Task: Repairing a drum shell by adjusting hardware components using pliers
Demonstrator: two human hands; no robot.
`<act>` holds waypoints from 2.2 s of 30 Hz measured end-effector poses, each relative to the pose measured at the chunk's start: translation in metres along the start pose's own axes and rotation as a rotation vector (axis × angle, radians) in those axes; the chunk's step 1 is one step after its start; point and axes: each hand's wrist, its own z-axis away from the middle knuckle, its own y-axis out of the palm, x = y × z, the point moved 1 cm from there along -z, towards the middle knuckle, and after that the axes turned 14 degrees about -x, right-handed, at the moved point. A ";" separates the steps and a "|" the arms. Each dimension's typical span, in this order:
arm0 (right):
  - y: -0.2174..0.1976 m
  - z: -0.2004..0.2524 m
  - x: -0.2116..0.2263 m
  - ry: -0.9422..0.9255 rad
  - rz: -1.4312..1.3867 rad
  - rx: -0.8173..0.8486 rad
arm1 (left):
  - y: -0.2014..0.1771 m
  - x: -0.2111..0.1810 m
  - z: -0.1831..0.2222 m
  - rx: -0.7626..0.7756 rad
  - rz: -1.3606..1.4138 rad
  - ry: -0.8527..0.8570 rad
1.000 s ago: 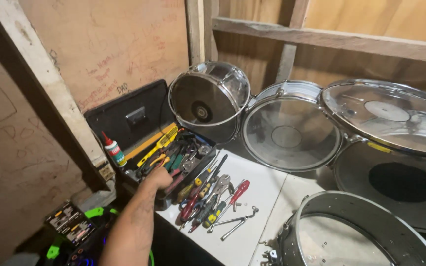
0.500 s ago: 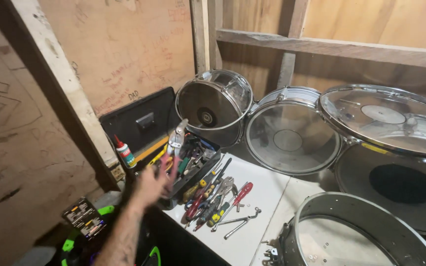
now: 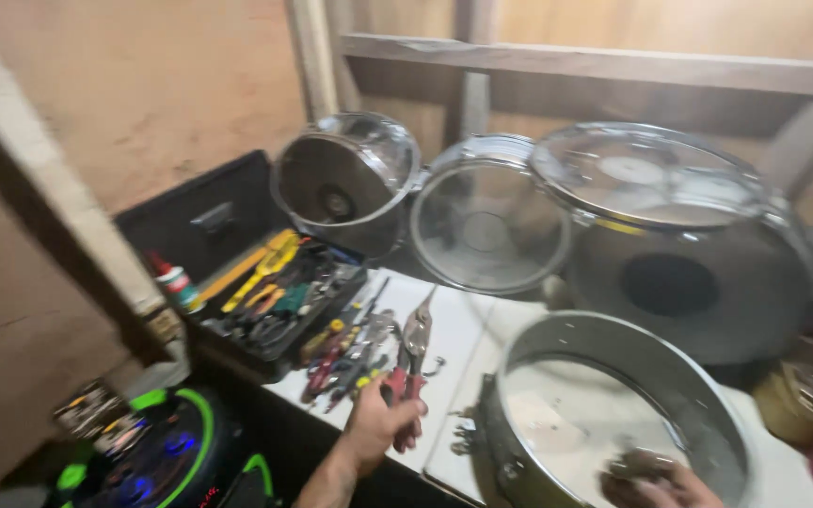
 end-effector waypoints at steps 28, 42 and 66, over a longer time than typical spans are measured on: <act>0.128 0.129 0.096 -1.474 0.310 0.375 | 0.074 0.001 0.084 0.351 -0.091 0.260; 0.077 0.081 0.017 -0.544 0.387 0.006 | 0.083 0.005 0.074 0.196 -0.133 -0.085; 0.090 0.084 0.079 0.360 -0.490 -0.162 | 0.078 0.084 0.098 0.726 0.211 -0.948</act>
